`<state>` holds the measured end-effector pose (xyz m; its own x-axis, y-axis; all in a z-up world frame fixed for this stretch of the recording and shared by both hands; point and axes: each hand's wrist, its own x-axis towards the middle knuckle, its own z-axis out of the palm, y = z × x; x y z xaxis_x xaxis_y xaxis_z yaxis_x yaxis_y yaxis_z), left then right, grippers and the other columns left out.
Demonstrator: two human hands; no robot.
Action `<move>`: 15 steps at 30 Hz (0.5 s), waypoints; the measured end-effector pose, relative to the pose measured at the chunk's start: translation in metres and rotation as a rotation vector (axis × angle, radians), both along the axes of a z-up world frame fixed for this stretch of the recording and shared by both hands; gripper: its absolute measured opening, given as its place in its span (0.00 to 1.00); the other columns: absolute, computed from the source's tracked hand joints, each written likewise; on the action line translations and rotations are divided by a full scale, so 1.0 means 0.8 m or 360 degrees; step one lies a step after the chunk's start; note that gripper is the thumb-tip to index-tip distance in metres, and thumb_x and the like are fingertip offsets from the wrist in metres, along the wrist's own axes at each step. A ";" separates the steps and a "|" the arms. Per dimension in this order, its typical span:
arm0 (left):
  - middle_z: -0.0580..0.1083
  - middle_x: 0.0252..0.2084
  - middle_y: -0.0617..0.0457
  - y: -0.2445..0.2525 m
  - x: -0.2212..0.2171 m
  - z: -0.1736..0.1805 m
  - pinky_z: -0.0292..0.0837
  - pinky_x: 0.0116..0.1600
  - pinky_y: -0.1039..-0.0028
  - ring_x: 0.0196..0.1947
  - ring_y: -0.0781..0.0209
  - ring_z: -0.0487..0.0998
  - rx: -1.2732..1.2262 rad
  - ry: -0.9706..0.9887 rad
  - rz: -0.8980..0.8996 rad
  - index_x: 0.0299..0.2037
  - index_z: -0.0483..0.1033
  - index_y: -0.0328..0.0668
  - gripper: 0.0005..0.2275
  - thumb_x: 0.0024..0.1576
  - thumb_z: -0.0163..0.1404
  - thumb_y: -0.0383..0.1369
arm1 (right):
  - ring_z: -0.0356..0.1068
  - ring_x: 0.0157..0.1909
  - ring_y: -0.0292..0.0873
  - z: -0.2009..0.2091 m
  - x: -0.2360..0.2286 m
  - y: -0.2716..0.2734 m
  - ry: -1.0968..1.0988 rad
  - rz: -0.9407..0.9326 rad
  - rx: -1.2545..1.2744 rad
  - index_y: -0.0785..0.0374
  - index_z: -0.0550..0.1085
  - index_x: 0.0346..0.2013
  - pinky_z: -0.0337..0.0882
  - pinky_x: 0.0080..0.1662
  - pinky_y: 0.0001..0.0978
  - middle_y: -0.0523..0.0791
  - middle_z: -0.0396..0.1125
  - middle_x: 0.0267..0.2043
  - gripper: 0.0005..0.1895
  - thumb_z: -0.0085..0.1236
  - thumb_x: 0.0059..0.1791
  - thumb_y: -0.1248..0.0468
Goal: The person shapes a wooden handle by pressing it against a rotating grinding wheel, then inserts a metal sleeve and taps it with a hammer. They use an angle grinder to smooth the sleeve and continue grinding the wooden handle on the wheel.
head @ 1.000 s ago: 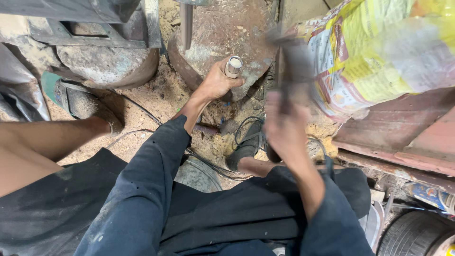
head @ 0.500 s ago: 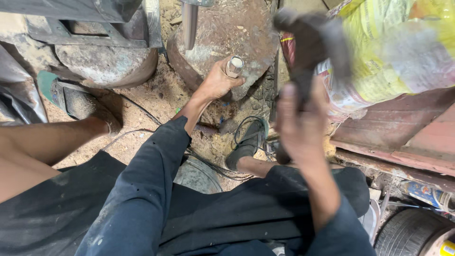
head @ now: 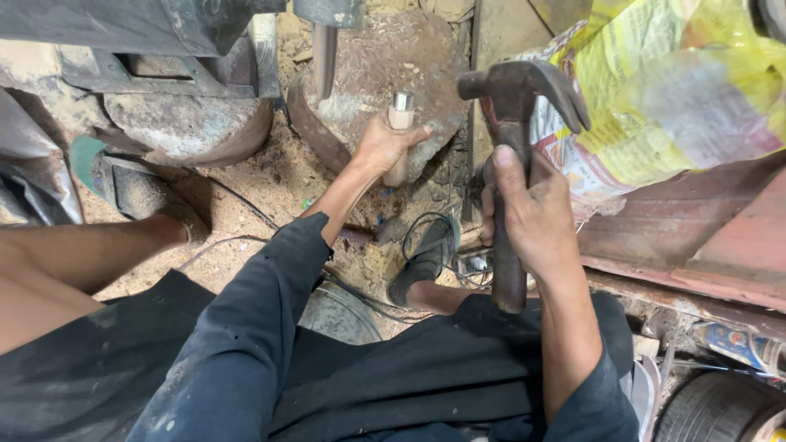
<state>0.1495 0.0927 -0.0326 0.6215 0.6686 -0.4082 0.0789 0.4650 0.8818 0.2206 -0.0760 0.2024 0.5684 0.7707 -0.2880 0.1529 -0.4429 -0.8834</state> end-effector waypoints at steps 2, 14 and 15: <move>0.81 0.39 0.45 -0.008 -0.002 0.002 0.81 0.38 0.71 0.32 0.62 0.82 -0.0018 -0.0047 0.0000 0.51 0.70 0.33 0.23 0.49 0.65 0.34 | 0.64 0.21 0.34 -0.006 0.001 -0.002 0.0006 0.0024 0.0114 0.65 0.69 0.41 0.66 0.22 0.28 0.41 0.64 0.26 0.21 0.50 0.58 0.48; 0.78 0.53 0.47 -0.006 0.012 -0.043 0.75 0.61 0.67 0.51 0.59 0.79 0.0383 -0.0176 0.0062 0.66 0.63 0.29 0.34 0.47 0.65 0.24 | 0.63 0.18 0.34 -0.015 0.001 -0.007 0.0071 0.0189 -0.0163 0.65 0.68 0.40 0.66 0.21 0.27 0.40 0.63 0.22 0.18 0.49 0.56 0.51; 0.77 0.55 0.47 -0.005 0.014 -0.048 0.74 0.63 0.68 0.53 0.59 0.78 0.0382 -0.0186 0.0111 0.69 0.58 0.29 0.38 0.46 0.65 0.23 | 0.63 0.17 0.34 -0.003 -0.003 -0.004 0.0082 0.0194 -0.0168 0.66 0.68 0.39 0.66 0.20 0.28 0.40 0.62 0.22 0.18 0.49 0.56 0.51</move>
